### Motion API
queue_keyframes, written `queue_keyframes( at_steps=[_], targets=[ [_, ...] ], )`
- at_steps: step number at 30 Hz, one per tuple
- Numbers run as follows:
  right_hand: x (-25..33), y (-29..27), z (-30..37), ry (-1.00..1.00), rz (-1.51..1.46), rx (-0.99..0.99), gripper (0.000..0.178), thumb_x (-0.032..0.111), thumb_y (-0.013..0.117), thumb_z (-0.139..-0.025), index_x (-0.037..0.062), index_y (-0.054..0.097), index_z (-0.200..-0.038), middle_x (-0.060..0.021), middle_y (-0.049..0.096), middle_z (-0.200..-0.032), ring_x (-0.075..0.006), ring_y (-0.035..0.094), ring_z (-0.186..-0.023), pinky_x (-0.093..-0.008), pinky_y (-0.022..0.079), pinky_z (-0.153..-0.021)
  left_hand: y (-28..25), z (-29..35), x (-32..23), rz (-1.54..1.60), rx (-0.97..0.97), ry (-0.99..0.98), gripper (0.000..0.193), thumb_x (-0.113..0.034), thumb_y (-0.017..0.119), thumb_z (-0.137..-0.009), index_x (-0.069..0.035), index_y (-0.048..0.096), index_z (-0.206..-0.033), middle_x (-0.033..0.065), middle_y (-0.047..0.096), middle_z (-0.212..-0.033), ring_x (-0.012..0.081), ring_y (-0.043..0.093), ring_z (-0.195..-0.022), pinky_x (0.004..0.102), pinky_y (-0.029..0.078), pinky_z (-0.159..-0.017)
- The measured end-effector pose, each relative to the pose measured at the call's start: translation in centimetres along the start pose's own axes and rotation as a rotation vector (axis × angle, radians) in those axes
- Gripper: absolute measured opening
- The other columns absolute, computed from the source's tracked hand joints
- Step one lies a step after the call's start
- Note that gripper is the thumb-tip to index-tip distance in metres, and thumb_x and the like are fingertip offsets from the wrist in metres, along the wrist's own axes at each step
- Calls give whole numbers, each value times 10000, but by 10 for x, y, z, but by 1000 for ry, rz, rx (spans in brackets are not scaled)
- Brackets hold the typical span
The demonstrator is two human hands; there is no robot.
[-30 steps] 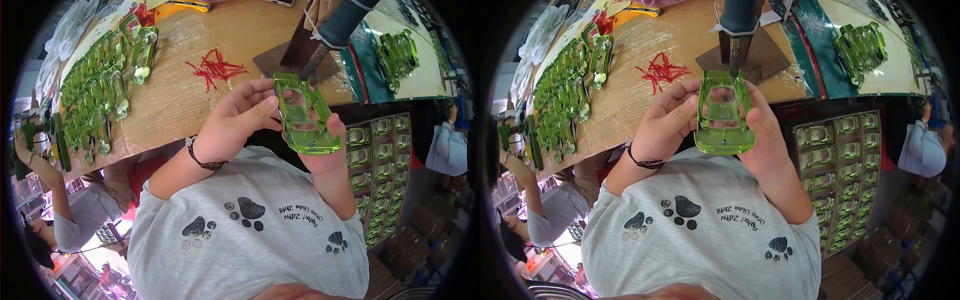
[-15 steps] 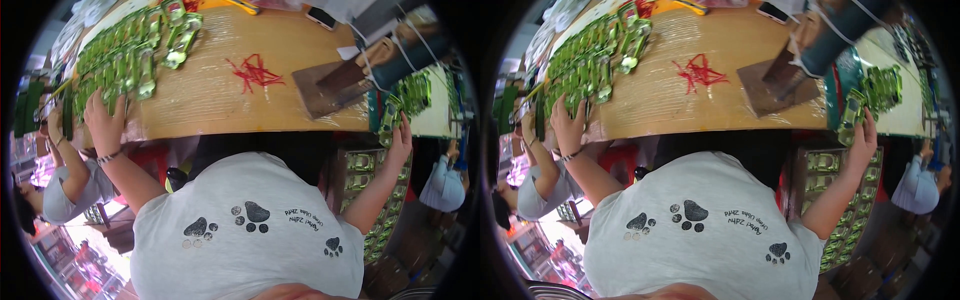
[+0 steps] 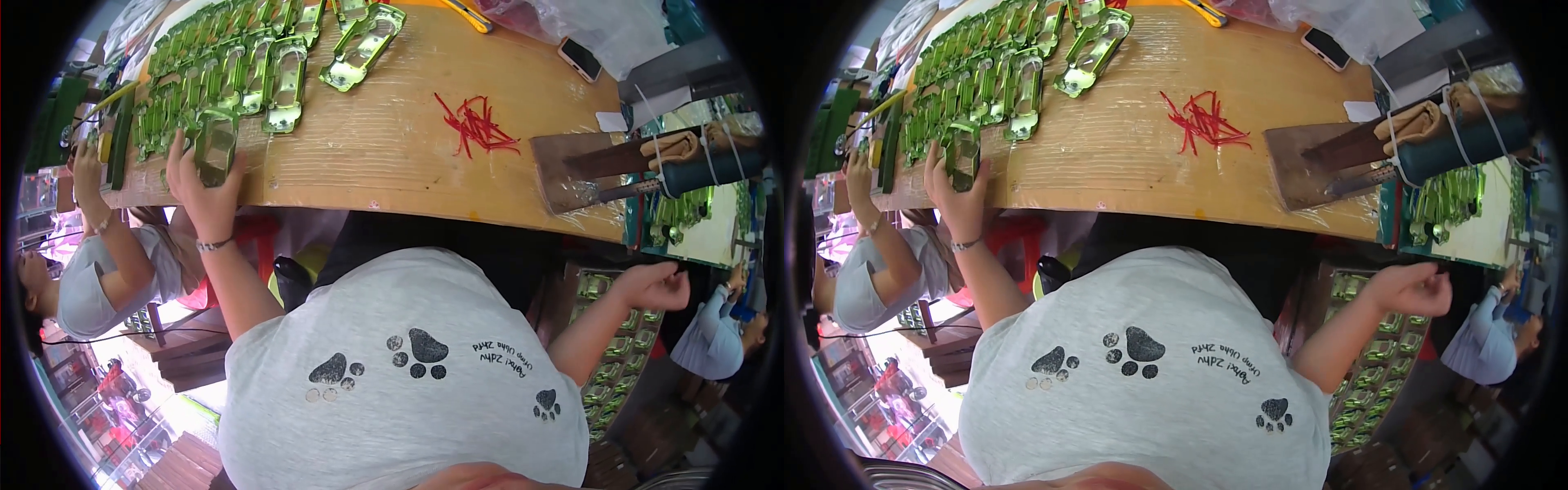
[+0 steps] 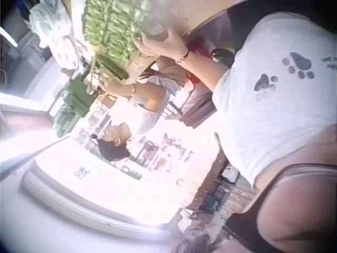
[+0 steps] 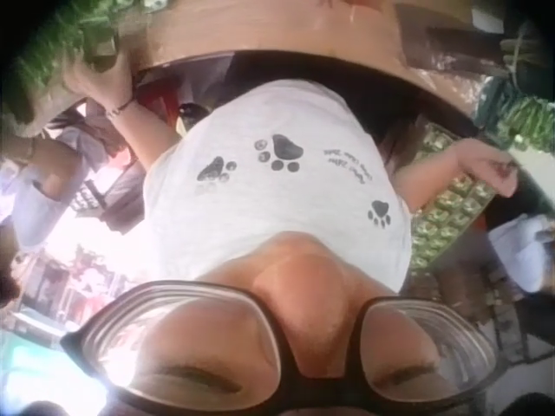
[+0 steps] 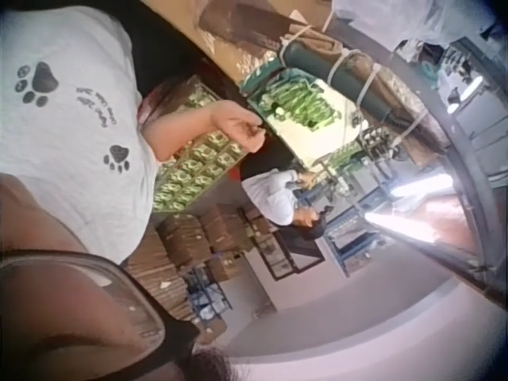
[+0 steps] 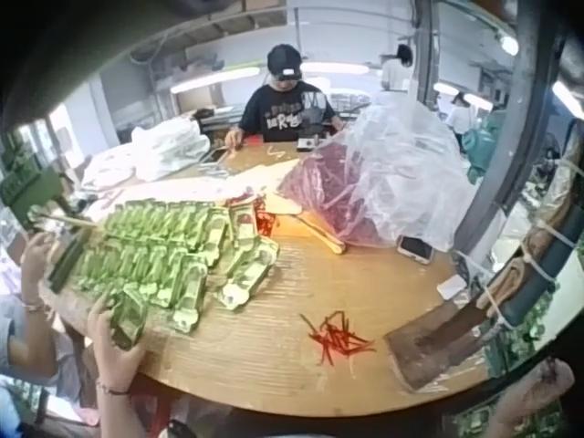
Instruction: The person assembles small plastic car body components by manually inserting red plastic clips into the parts, using small pliers.
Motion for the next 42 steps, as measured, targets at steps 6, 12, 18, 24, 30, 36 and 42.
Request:
queue_keyframes(
  at_steps=[6,12,18,24,30,36,42],
  targets=[
    [204,30,42,-466,-684,898,349,-7,752,-669,69,727,-1009,-89,612,-889,-291,608,-740,-385,495,-657,14,27,-92,1274,384,-123,712,-38,828,-766,-38,412,-1344,181,605,-1219,244,652,-1050,368,544,-865],
    [251,103,62,-19,-387,1176,163,161,745,-867,44,644,-918,-140,620,-928,-356,640,-844,-453,522,-714,21,57,-185,1691,738,25,937,19,861,-695,-109,305,-1440,165,597,-1153,255,631,-1066,395,521,-896],
    [258,119,61,26,-305,1221,130,159,704,-896,43,648,-903,-131,620,-944,-371,645,-860,-466,527,-727,10,52,-179,1690,876,-211,849,14,848,-734,-65,318,-1392,166,594,-1222,207,603,-1113,362,519,-915],
    [252,122,61,-38,-284,1110,85,113,693,-885,38,657,-900,-110,635,-927,-365,640,-829,-465,531,-731,7,44,-180,1491,553,-188,765,-135,893,-741,-14,458,-1358,91,634,-1115,131,645,-865,295,544,-742],
    [269,89,32,113,-639,969,196,-56,744,-790,32,715,-963,-92,643,-878,-219,625,-696,-315,521,-620,-13,16,-182,1125,649,76,806,-95,900,-689,-48,505,-1390,86,626,-1101,152,648,-865,284,539,-732],
    [274,54,9,-30,-865,1054,297,-121,738,-772,18,743,-1033,-71,630,-868,-153,603,-675,-263,487,-588,-10,12,-185,1012,473,302,763,-112,908,-631,-46,552,-1303,130,674,-1108,253,680,-839,330,562,-721],
    [269,44,9,100,-957,1045,295,-136,724,-775,-15,735,-1045,-66,621,-862,-127,582,-677,-246,478,-595,-7,18,-186,1048,440,288,858,-157,913,-553,-70,540,-1321,134,661,-1215,348,670,-1023,404,559,-824]
  ],
)
Point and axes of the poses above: each hand's wrist, its own z-axis away from the middle knuckle, its own y-axis out of the palm, x = y × z, the point moved 2 cm from there along -z, towards the middle knuckle
